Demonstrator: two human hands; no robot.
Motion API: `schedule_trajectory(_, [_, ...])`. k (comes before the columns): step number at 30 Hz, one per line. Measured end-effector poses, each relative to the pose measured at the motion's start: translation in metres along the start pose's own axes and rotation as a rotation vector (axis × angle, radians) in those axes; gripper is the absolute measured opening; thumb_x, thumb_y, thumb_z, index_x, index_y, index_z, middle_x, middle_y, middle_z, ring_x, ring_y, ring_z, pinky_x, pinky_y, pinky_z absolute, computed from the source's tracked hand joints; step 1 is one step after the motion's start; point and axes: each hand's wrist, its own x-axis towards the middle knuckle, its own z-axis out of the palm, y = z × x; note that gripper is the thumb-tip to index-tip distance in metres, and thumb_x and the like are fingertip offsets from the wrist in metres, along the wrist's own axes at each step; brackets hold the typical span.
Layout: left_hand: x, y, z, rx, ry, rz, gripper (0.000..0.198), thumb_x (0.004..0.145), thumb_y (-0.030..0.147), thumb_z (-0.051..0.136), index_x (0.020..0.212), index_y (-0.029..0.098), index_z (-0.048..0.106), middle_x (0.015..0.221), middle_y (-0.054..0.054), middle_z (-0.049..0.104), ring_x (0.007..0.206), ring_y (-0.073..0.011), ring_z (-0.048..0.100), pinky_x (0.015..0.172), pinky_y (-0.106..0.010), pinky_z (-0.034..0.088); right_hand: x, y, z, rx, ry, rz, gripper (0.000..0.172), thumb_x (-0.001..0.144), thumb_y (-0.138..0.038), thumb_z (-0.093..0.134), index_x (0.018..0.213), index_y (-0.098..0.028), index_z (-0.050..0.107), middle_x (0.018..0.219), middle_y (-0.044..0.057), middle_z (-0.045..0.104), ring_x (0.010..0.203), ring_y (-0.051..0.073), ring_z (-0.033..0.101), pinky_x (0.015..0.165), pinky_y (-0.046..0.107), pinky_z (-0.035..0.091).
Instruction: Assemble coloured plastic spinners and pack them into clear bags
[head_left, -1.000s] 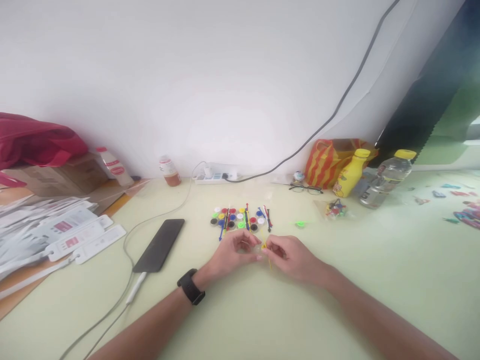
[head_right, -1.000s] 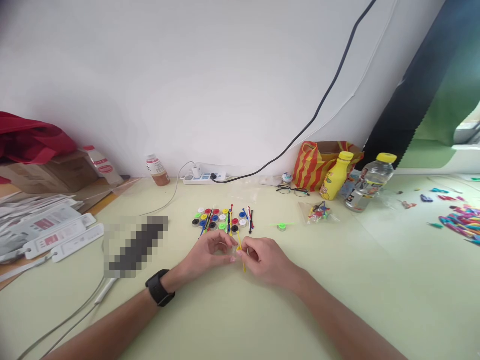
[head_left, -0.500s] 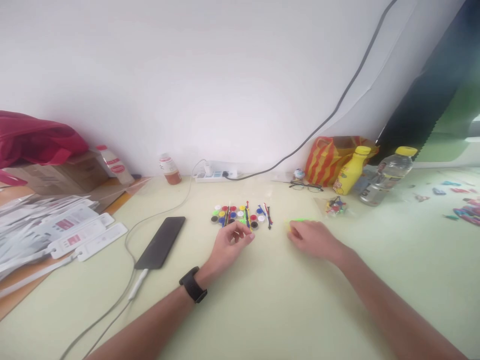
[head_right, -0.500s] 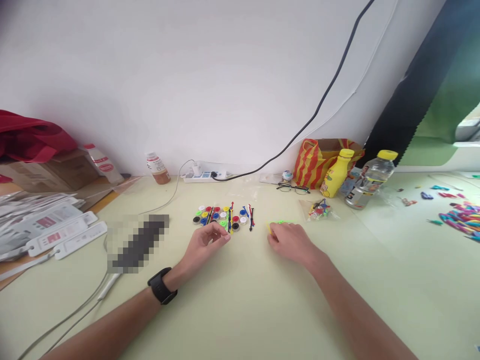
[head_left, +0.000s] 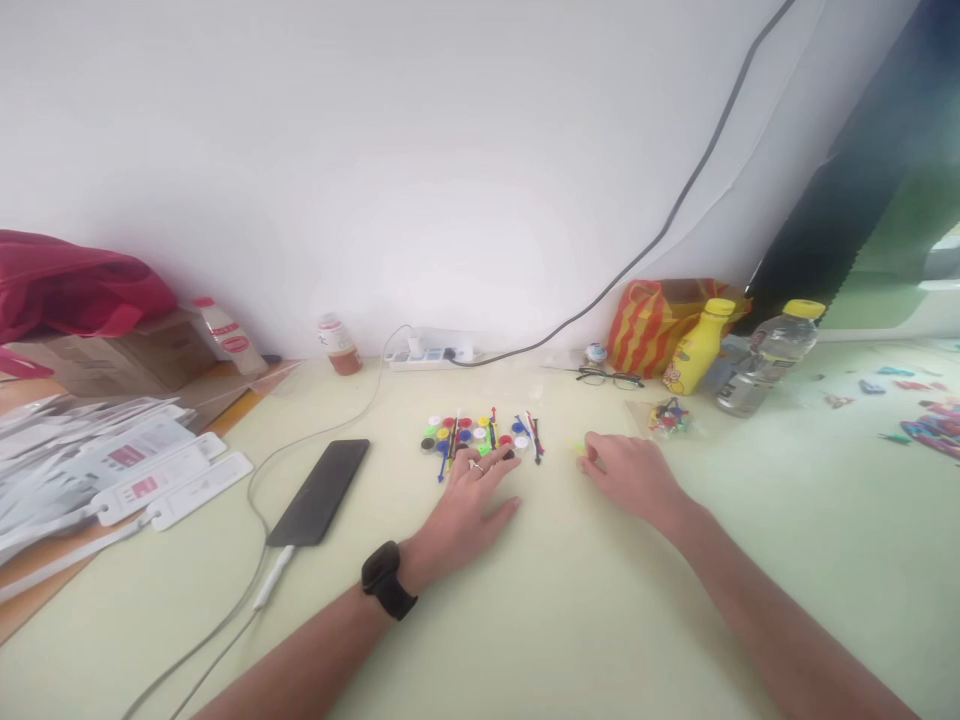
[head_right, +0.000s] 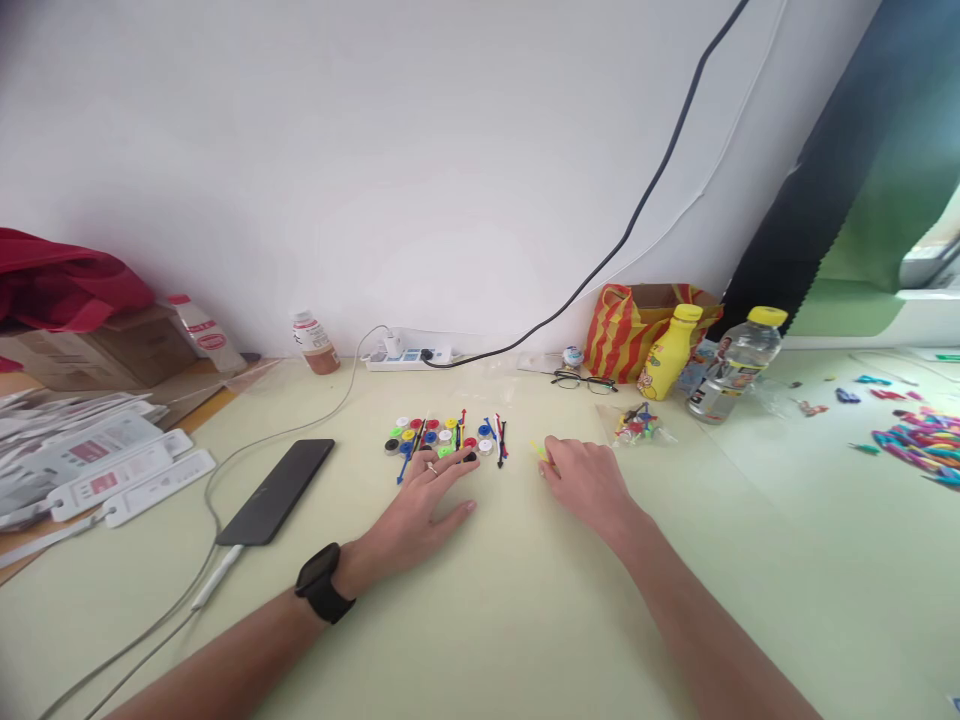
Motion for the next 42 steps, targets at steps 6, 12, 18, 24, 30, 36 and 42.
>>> schedule_trajectory(6, [0.001, 0.0, 0.0, 0.021, -0.089, 0.097, 0.043, 0.092, 0.029, 0.07, 0.134, 0.034, 0.069, 0.14, -0.008, 0.066, 0.118, -0.0365, 0.046, 0.105, -0.052, 0.036, -0.012, -0.031, 0.007, 0.222, 0.195, -0.297, 0.019, 0.102, -0.025, 0.049, 0.112, -0.024, 0.065, 0.105, 0.007, 0.069, 0.097, 0.024, 0.061, 0.08, 0.034, 0.041])
schedule_trajectory(12, [0.002, 0.012, -0.002, 0.115, -0.131, 0.193, 0.047, 0.094, 0.024, 0.066, 0.139, 0.037, 0.066, 0.143, -0.006, 0.064, 0.115, -0.0339, 0.052, 0.103, -0.049, 0.039, -0.024, -0.053, 0.014, 0.2, 0.165, -0.378, 0.035, 0.101, -0.013, 0.043, 0.126, -0.027, 0.064, 0.117, 0.01, 0.065, 0.109, 0.029, 0.051, 0.088, 0.041, 0.041])
schedule_trajectory(18, [0.002, 0.016, -0.002, 0.153, -0.171, 0.234, 0.036, 0.093, 0.027, 0.069, 0.128, 0.035, 0.073, 0.13, -0.008, 0.071, 0.105, -0.0306, 0.058, 0.095, -0.044, 0.044, -0.022, -0.052, 0.015, 0.204, 0.134, -0.364, 0.026, 0.103, -0.015, 0.042, 0.108, -0.025, 0.065, 0.11, 0.008, 0.064, 0.106, 0.028, 0.05, 0.088, 0.041, 0.04])
schedule_trajectory(24, [0.002, 0.006, 0.003, 0.158, -0.168, 0.215, 0.018, 0.098, 0.026, 0.064, 0.11, 0.028, 0.076, 0.098, -0.008, 0.073, 0.104, -0.0277, 0.06, 0.089, -0.039, 0.051, -0.022, -0.056, 0.019, 0.214, 0.158, -0.354, 0.017, 0.103, -0.022, 0.046, 0.105, -0.022, 0.063, 0.111, 0.01, 0.064, 0.11, 0.03, 0.049, 0.092, 0.044, 0.041])
schedule_trajectory(30, [0.002, 0.001, 0.004, 0.106, -0.114, 0.216, 0.029, 0.098, 0.021, 0.064, 0.125, 0.028, 0.071, 0.112, -0.007, 0.071, 0.106, -0.0218, 0.065, 0.095, -0.036, 0.054, -0.021, -0.057, 0.027, 0.268, 0.23, -0.33, 0.018, 0.101, -0.029, 0.052, 0.109, -0.02, 0.066, 0.116, 0.013, 0.065, 0.114, 0.033, 0.05, 0.095, 0.05, 0.045])
schedule_trajectory(36, [0.005, 0.0, 0.004, -0.072, 0.038, 0.12, 0.015, 0.092, 0.024, 0.073, 0.106, 0.023, 0.077, 0.11, -0.008, 0.071, 0.1, -0.0207, 0.07, 0.087, -0.032, 0.058, -0.015, -0.052, 0.031, 0.371, 0.388, -0.313, 0.032, 0.097, -0.026, 0.056, 0.128, -0.019, 0.062, 0.121, 0.014, 0.065, 0.118, 0.033, 0.053, 0.099, 0.051, 0.05])
schedule_trajectory(42, [0.008, -0.002, 0.004, -0.348, 0.011, -0.076, 0.019, 0.085, 0.03, 0.08, 0.099, 0.018, 0.074, 0.098, -0.007, 0.075, 0.09, -0.02, 0.073, 0.087, -0.035, 0.061, -0.008, -0.037, 0.023, 0.545, 0.629, -0.276, 0.026, 0.1, -0.02, 0.049, 0.119, -0.024, 0.068, 0.113, 0.01, 0.068, 0.106, 0.028, 0.065, 0.094, 0.045, 0.054])
